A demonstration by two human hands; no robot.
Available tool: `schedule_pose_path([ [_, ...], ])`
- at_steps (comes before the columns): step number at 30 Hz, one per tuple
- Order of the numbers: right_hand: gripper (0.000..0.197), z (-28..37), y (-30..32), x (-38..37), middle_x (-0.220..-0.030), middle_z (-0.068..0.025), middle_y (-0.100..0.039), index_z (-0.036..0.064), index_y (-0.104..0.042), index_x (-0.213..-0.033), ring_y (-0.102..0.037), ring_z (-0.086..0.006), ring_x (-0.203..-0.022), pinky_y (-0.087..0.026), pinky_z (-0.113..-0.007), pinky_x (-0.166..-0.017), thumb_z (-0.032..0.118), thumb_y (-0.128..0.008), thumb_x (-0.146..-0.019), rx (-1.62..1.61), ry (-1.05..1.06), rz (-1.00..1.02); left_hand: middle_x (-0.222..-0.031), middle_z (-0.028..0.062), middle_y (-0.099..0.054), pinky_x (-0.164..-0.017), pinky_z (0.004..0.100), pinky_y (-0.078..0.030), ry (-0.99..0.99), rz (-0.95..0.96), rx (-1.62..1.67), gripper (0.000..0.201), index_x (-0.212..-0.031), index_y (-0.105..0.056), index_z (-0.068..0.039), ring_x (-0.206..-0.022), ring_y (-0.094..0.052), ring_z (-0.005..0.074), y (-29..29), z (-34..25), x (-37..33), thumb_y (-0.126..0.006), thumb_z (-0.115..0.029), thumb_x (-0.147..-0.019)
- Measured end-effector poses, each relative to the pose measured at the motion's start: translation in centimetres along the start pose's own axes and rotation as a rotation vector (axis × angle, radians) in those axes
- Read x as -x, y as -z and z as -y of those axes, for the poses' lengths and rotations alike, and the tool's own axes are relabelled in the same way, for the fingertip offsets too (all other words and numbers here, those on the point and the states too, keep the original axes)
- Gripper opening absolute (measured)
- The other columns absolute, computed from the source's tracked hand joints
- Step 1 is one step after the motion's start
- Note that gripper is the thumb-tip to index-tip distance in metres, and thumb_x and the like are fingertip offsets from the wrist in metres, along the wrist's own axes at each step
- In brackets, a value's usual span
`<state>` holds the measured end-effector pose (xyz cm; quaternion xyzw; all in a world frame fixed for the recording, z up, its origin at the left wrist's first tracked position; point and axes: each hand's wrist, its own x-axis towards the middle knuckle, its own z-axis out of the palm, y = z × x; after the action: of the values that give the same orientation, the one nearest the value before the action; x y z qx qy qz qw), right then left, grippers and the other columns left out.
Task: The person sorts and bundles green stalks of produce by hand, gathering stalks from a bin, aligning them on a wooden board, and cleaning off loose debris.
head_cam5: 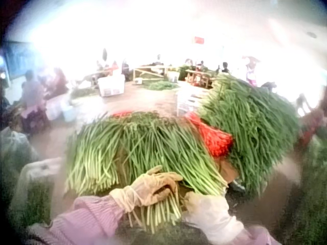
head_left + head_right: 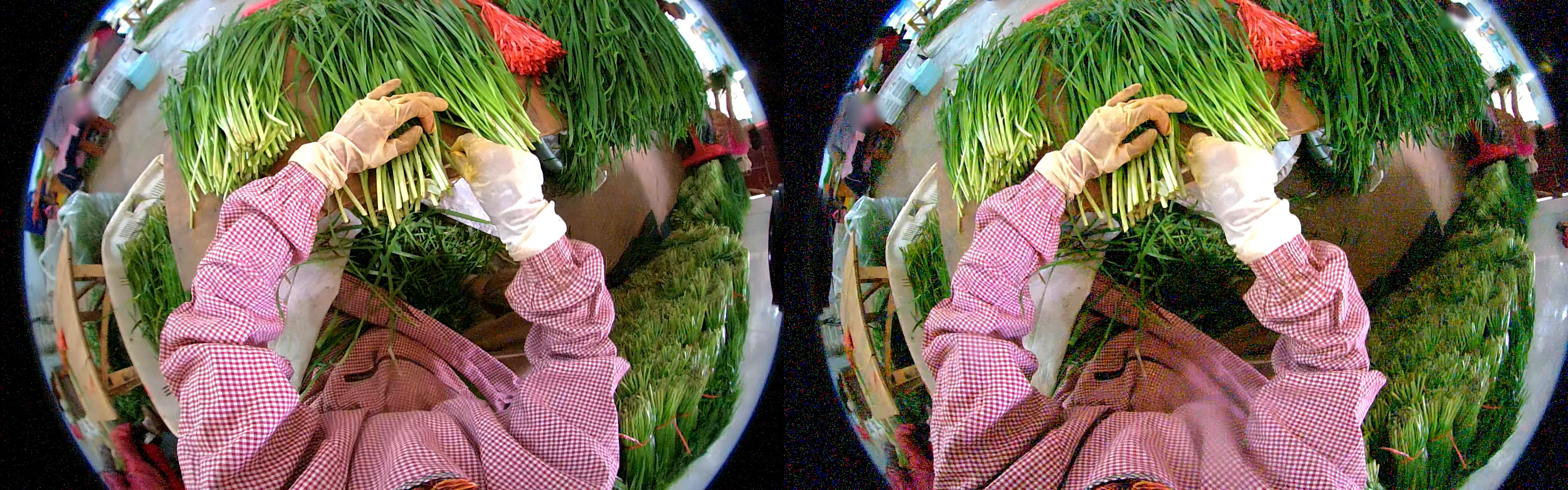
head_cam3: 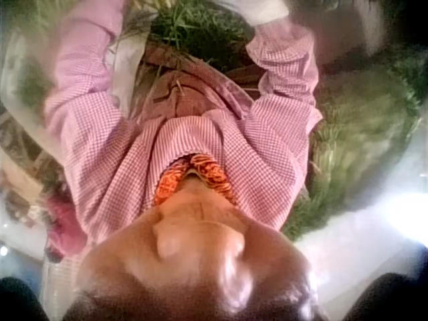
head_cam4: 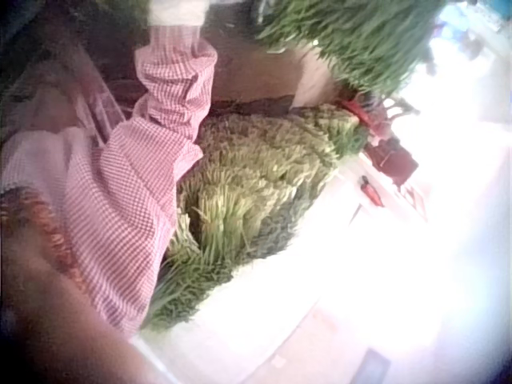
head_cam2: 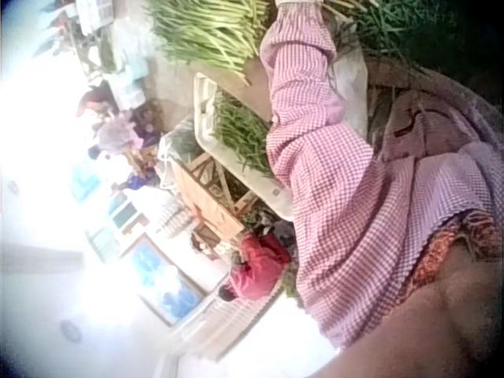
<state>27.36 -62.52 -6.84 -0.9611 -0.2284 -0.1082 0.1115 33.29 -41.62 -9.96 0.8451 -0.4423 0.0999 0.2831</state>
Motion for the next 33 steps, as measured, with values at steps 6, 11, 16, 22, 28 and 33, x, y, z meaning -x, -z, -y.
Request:
schedule_pose_path([
  [6,0.016,0.8,2.0,2.5,-0.070,-0.0101,-0.062,0.0115,-0.063,-0.087,-0.061,-0.0262,-0.064,-0.047,-0.033,-0.056,0.026,-0.058,-0.083,-0.198,-0.151,0.102,-0.125,0.0034,-0.051,-0.105,0.0473,-0.017,0.018,-0.008,0.032,0.018,-0.092,-0.049,-0.016,-0.118,-0.046,0.0197,0.1,-0.1,0.1,-0.042,-0.032,-0.090],
  [11,0.023,1.5,2.8,9.2,-0.084,-0.0075,-0.065,0.0118,-0.064,-0.094,-0.063,-0.0264,-0.074,-0.051,-0.034,-0.063,0.030,-0.054,-0.084,-0.722,0.295,0.380,-0.125,0.0045,-0.051,-0.105,0.0472,-0.017,0.000,-0.022,0.024,0.020,-0.091,-0.049,-0.015,-0.118,-0.047,0.0206,-0.2,0.1,0.1,-0.040,-0.034,-0.090],
  [16,0.017,5.2,4.6,11.4,-0.078,-0.0081,-0.061,0.0110,-0.059,-0.081,-0.062,-0.0219,-0.068,-0.050,-0.034,-0.051,0.028,-0.053,-0.081,-0.437,0.402,0.857,-0.126,0.0046,-0.050,-0.105,0.0456,-0.020,-0.018,-0.039,-0.017,0.008,-0.091,-0.049,-0.015,-0.117,-0.047,0.0210,-0.1,0.3,0.1,-0.047,-0.021,-0.086],
  [22,0.010,-0.2,2.0,-1.3,-0.071,-0.0028,-0.055,0.0154,-0.057,-0.081,-0.057,-0.0205,-0.062,-0.042,-0.036,-0.055,0.023,-0.051,-0.083,0.245,0.278,-0.240,-0.126,0.0058,-0.049,-0.105,0.0458,-0.022,-0.012,-0.059,-0.058,0.013,-0.093,-0.052,-0.015,-0.115,-0.048,0.0239,0.4,-0.6,-0.4,-0.051,-0.011,-0.081],
  [28,0.010,-2.9,-2.3,-3.4,-0.078,-0.0017,-0.056,0.0181,-0.060,-0.085,-0.057,-0.0179,-0.072,-0.039,-0.036,-0.062,0.024,-0.055,-0.078,0.531,0.176,-0.127,-0.123,0.0067,-0.051,-0.100,0.0383,-0.032,-0.009,-0.161,-0.063,0.019,-0.095,-0.053,-0.013,-0.111,-0.050,0.0244,0.6,-1.7,-1.6,-0.053,-0.005,-0.078],
  [33,0.009,-2.3,-3.7,-3.6,-0.073,0.0002,-0.056,0.0164,-0.062,-0.075,-0.056,-0.0168,-0.067,-0.038,-0.037,-0.061,0.014,-0.053,-0.075,0.802,0.130,-0.147,-0.126,0.0101,-0.049,-0.099,0.0351,-0.034,-0.027,-0.225,0.015,0.034,-0.108,-0.052,-0.011,-0.115,-0.047,0.0264,-0.4,-1.5,-5.7,-0.047,0.002,-0.077],
])
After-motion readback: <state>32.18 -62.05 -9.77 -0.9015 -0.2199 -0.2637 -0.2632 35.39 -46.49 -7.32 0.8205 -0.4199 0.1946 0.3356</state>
